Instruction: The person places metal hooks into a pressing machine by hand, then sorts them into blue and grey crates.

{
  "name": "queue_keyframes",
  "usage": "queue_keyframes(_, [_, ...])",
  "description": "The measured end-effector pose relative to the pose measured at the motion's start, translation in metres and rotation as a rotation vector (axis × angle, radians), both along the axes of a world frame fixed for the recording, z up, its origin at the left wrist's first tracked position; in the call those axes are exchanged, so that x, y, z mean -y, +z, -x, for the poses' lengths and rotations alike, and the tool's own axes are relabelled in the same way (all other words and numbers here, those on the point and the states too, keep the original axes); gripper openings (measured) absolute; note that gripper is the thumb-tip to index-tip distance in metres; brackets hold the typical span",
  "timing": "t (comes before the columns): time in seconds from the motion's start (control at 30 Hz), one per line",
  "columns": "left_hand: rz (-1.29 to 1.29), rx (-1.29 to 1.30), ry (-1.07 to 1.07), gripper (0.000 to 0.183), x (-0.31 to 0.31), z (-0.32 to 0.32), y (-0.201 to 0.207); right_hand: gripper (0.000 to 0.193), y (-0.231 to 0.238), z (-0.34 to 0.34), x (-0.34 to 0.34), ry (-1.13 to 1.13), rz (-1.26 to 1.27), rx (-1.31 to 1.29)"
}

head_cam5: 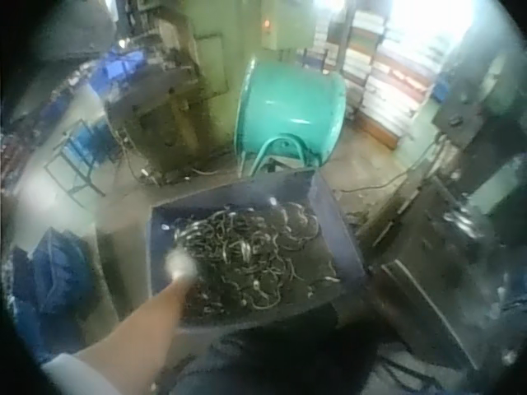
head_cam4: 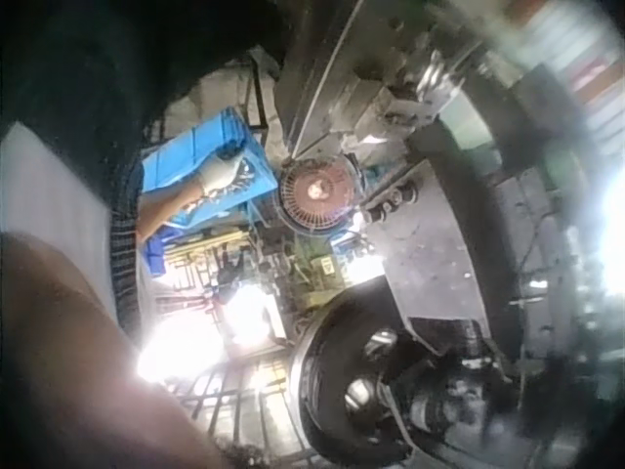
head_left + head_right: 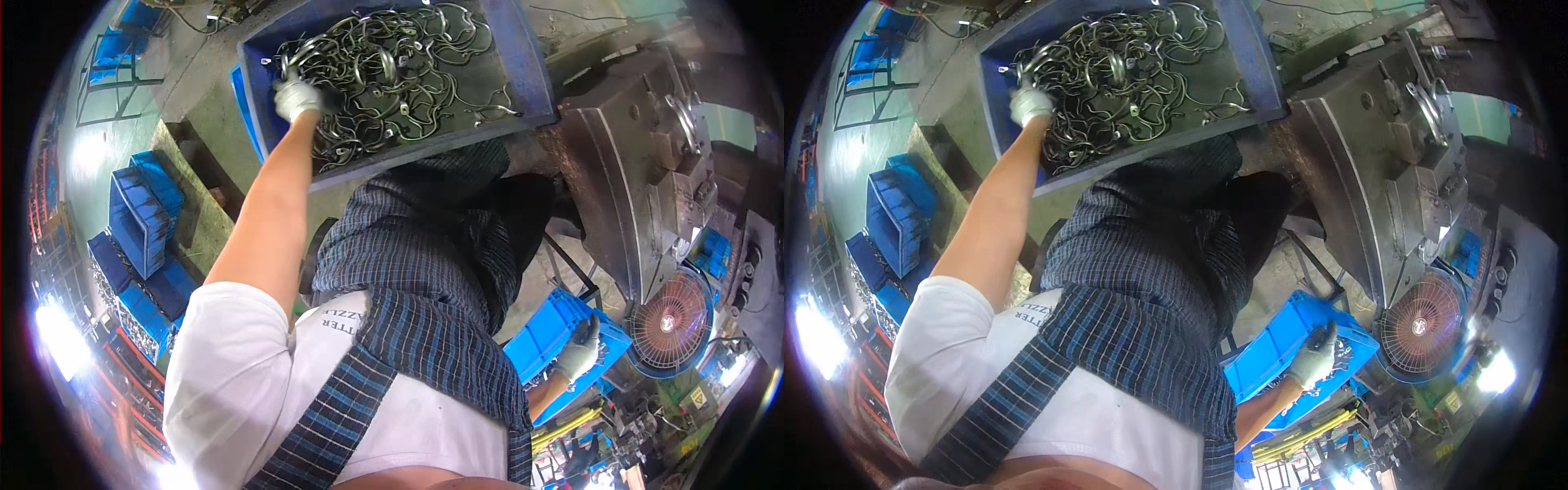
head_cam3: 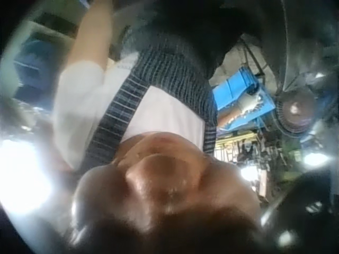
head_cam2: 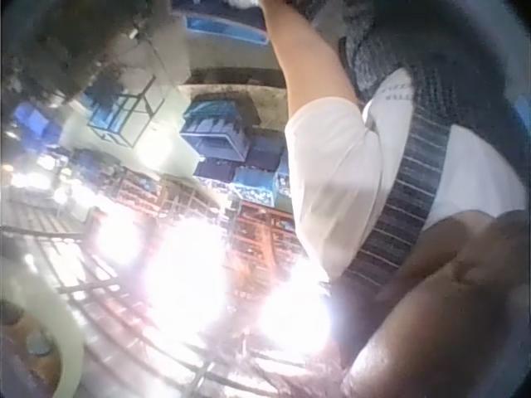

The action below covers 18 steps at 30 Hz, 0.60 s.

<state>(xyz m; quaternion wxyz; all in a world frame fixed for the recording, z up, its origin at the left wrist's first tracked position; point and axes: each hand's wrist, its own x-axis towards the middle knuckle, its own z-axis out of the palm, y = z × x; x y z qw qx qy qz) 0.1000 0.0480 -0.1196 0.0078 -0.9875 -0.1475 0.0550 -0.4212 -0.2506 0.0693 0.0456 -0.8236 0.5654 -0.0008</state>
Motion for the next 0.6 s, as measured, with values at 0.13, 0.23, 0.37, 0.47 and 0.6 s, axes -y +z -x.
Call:
queue_keyframes(0.13, [0.165, -0.008, -0.177, 0.037, -0.024, -0.009, -0.002, 0.027, -0.004, -0.004, -0.004, 0.003, 0.018, -0.111])
queue_keyframes(0.23, [0.182, -0.113, -0.116, 0.035, -0.012, -0.014, 0.005, 0.027, -0.008, -0.01, -0.003, 0.032, -0.019, -0.114])
queue_keyframes(0.37, [0.192, -0.103, -0.007, 0.031, -0.021, -0.023, -0.008, 0.027, -0.011, -0.022, 0.005, 0.094, -0.038, 0.07])
queue_keyframes(0.47, [0.212, -0.142, -0.05, 0.032, -0.009, -0.005, 0.006, 0.027, -0.013, -0.009, 0.008, -0.007, -0.058, 0.036])
queue_keyframes(0.6, [0.204, -0.075, -0.247, 0.033, 0.025, 0.044, 0.04, 0.026, -0.027, -0.001, 0.006, -0.018, -0.052, 0.112])
